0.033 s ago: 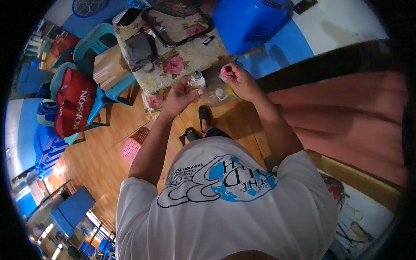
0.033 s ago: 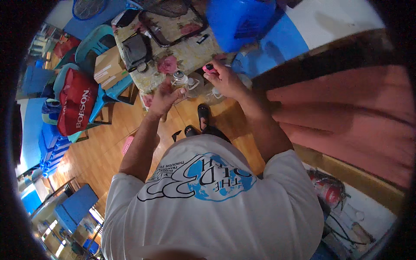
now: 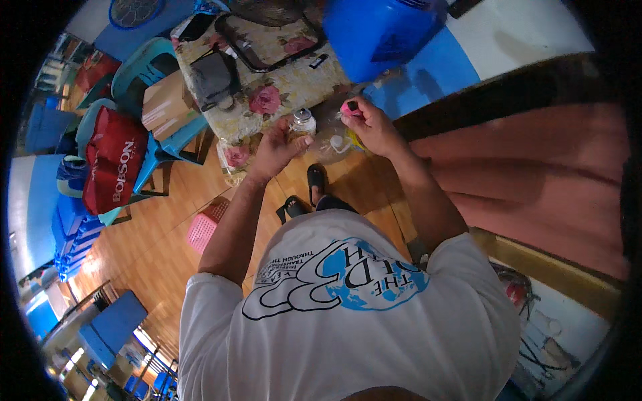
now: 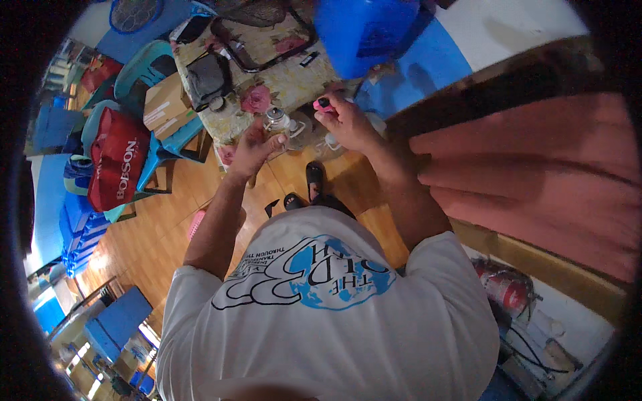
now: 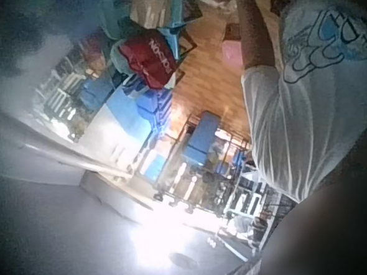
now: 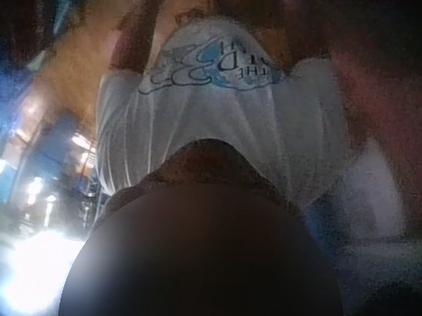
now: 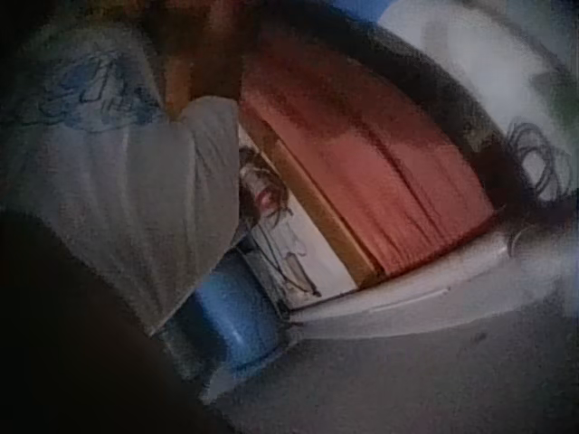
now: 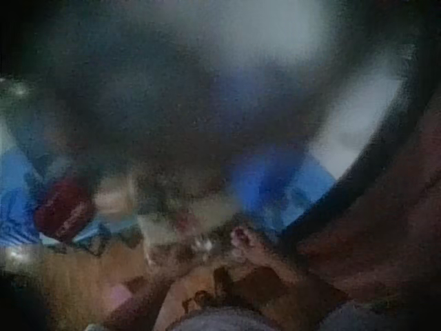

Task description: The person mops a tiled floor with a blue mop, then moves several blue plastic jerrycans and a metal rack. They light a small glass candle with a lighter and place it on a stainless steel surface, then continue moving and stacking the jerrycans.

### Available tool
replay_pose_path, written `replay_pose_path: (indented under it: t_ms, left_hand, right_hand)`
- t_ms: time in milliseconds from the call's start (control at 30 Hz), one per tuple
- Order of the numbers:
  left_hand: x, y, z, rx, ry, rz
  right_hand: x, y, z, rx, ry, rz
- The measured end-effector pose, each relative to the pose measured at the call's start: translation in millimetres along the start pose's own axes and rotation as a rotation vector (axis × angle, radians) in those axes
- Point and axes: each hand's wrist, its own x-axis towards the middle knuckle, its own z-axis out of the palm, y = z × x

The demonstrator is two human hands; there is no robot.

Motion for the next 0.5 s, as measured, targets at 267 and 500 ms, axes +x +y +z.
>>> replay_pose_path:
  t_ms: [267,500]
  left_hand:
    - [8,-3,68,0.06,-0.159,0.065]
    - [45,-24,143,0.024,-0.275,0.11]
  right_hand:
    - [-73,-17,-55,-0.015,0.017,0.133]
    - [-121,1,-115,0.172,0.093,0.199]
